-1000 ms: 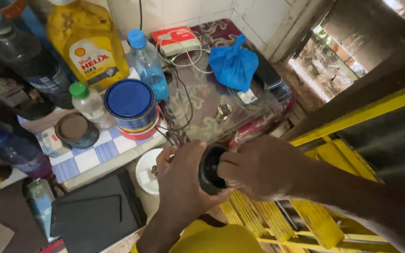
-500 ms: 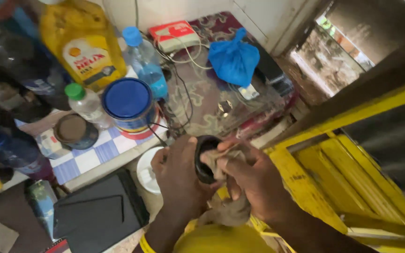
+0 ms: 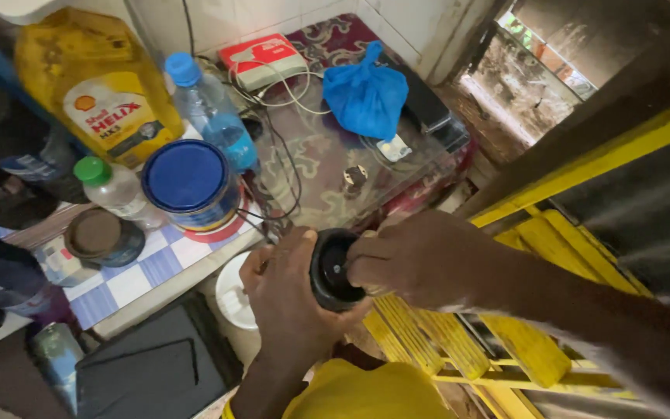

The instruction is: Cleaning a portable speaker with a cloth after connecting it to a charger.

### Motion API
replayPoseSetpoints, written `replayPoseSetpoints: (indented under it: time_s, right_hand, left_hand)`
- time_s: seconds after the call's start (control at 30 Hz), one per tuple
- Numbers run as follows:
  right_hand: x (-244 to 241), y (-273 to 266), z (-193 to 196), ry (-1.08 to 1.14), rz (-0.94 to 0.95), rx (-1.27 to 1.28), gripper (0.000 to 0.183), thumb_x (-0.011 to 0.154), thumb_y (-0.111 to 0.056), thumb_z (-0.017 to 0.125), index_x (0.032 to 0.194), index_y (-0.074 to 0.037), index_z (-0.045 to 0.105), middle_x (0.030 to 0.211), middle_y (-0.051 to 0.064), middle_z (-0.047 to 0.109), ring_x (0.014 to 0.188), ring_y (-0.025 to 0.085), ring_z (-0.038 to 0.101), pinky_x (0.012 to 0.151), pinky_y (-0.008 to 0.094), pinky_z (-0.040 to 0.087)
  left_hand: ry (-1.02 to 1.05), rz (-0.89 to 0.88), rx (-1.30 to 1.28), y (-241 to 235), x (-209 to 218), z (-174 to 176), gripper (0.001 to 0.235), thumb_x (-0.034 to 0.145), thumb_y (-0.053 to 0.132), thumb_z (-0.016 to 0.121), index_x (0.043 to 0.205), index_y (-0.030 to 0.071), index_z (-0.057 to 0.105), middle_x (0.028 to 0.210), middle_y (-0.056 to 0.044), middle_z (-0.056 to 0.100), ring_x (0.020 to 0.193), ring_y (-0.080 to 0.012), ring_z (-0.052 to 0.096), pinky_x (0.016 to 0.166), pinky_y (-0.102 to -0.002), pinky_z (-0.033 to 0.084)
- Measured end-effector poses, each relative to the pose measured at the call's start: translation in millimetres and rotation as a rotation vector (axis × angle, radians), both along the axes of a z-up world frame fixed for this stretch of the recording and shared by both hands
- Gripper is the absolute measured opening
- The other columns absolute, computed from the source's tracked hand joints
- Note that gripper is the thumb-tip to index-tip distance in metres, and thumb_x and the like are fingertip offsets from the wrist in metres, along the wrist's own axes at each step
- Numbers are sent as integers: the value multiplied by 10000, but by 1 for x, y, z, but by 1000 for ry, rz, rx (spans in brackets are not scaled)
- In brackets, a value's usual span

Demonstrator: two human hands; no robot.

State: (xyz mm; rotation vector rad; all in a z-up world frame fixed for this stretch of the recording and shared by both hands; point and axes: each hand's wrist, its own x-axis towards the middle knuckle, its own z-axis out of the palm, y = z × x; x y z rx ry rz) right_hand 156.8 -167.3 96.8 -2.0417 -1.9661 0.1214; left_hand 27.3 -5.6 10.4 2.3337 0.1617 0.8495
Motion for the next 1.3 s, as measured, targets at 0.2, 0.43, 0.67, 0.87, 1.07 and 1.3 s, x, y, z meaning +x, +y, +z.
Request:
replayPoseSetpoints:
  time_s: [0.2, 0.43, 0.67, 0.87, 1.07, 1.3]
  right_hand:
    - [-34, 4, -23, 75, -157, -65, 238, 780, -128, 742, 1004, -113, 661, 907, 66, 692, 689, 291, 683, 557, 412, 517]
    - [-31, 7, -44, 1187, -644, 532, 213, 898, -125, 656, 1097, -51, 667, 961, 60, 748, 693, 134, 644, 577, 308, 528]
    - [-58, 16, -36, 996, -408, 678, 534, 1082, -423, 416, 1407, -20, 546, 1432, 127, 508, 1231, 209, 561, 1046, 367, 487]
    - [-54, 19, -41, 541, -452, 593, 509, 1010, -276, 583, 1433, 1, 527, 1499, 160, 472, 1356, 241, 511, 1108, 392, 433]
    - [-59, 18, -66, 747, -778, 583, 398, 824, -259, 809, 1112, -49, 633, 1049, 86, 583, 833, 163, 568, 723, 314, 512]
    - [-54, 58, -12, 537, -614, 603, 297, 894, -266, 752, 1079, -58, 650, 870, 65, 622, 763, 163, 602, 708, 321, 507]
  left_hand:
    - [103, 78, 1, 3, -4, -9, 1046, 393, 444, 972, 1259, 19, 567, 1282, -145, 622, 1182, -321, 564, 1039, -528, 276]
    - [-52, 131, -451, 18, -2, 3, 823, 628, 245, 973, 1300, 77, 528, 1165, -101, 686, 1062, -238, 714, 942, -388, 571]
    - [-171, -178, -1006, 22, 9, -3, 823, 714, 189, 880, 1393, 37, 441, 1241, -104, 647, 1129, -188, 660, 1006, -343, 547]
    - [-171, -320, -1296, 39, 7, -3, 743, 781, 270, 805, 1398, -11, 501, 1210, -135, 650, 1075, -208, 652, 945, -362, 544]
    - [-180, -442, -1460, 48, 1, 10, 743, 764, 294, 792, 1383, 12, 491, 1175, -137, 651, 1022, -237, 671, 874, -394, 583]
    - [124, -503, -1631, 60, -6, 1, 727, 900, 397, 787, 1406, -64, 542, 1102, -180, 620, 882, -253, 607, 745, -395, 532]
